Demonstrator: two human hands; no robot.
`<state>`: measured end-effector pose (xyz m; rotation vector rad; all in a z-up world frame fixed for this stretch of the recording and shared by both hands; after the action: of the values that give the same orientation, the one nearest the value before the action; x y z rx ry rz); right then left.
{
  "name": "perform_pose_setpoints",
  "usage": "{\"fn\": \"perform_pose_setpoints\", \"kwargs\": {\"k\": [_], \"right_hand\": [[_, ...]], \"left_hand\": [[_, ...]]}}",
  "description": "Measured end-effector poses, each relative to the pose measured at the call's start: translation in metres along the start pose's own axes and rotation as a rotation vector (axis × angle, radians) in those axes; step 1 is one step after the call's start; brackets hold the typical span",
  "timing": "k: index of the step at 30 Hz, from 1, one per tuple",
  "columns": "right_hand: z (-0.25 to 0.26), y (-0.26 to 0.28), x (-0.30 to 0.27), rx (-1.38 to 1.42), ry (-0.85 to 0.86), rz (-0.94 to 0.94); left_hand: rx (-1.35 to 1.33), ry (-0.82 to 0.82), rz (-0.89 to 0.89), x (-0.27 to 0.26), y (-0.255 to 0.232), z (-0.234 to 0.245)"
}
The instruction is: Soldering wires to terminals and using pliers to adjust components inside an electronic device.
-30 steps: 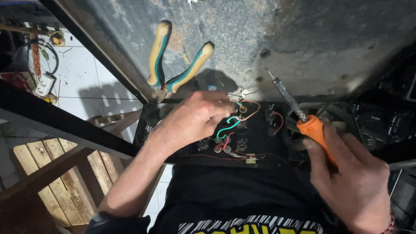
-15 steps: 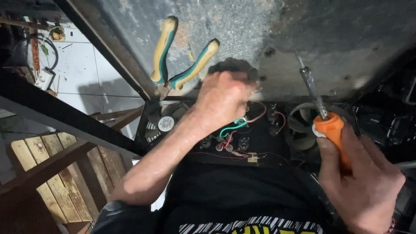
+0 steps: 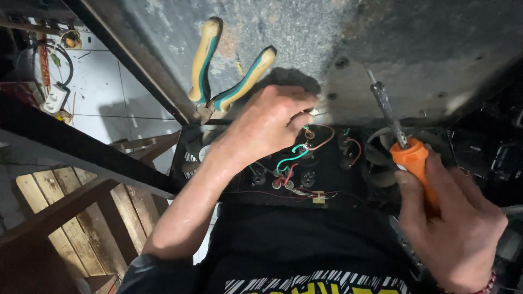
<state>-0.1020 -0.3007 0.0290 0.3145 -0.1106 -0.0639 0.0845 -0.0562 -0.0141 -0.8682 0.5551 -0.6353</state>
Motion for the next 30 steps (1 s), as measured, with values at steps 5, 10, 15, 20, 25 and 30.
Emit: {"fn": "perform_pose_setpoints", "kwargs": {"k": [5, 10, 15, 20, 25, 30], "right_hand": [[-0.001, -0.002, 0.000, 0.012, 0.066, 0.004], [0.003, 0.006, 0.007, 0.008, 0.055, 0.008], [0.004, 0.012, 0.015, 0.001, 0.037, 0.034], [0.007, 0.007, 0.010, 0.039, 0.032, 0.059], [0.017, 0.014, 0.012, -0.046, 0.148, 0.065], [0.027, 0.007, 0.006, -0.301, 0.264, 0.148]], "left_hand": [[0.159, -0.206, -0.153, -0.030, -0.012, 0.023], [0.119, -0.141, 0.061, -0.050, -0.032, 0.001], [0.210, 0.045, 0.120, -0.060, -0.015, -0.023], [0.044, -0.352, 0.118, -0.060, 0.002, -0.012], [0.268, -0.417, 0.230, -0.067, 0.005, -0.009], [0.439, -0.341, 0.356, -0.072, 0.010, -0.008]]}}
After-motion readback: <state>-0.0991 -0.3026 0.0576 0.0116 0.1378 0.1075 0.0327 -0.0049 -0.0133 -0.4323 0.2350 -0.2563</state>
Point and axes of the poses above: each hand's wrist, its own x-axis towards the middle knuckle, its own z-axis out of the back of the hand, y = z × x, the point moved 2 cm from there along x, towards the middle knuckle, and after that the axes turned 2 degrees about -x, right-handed, at the moved point
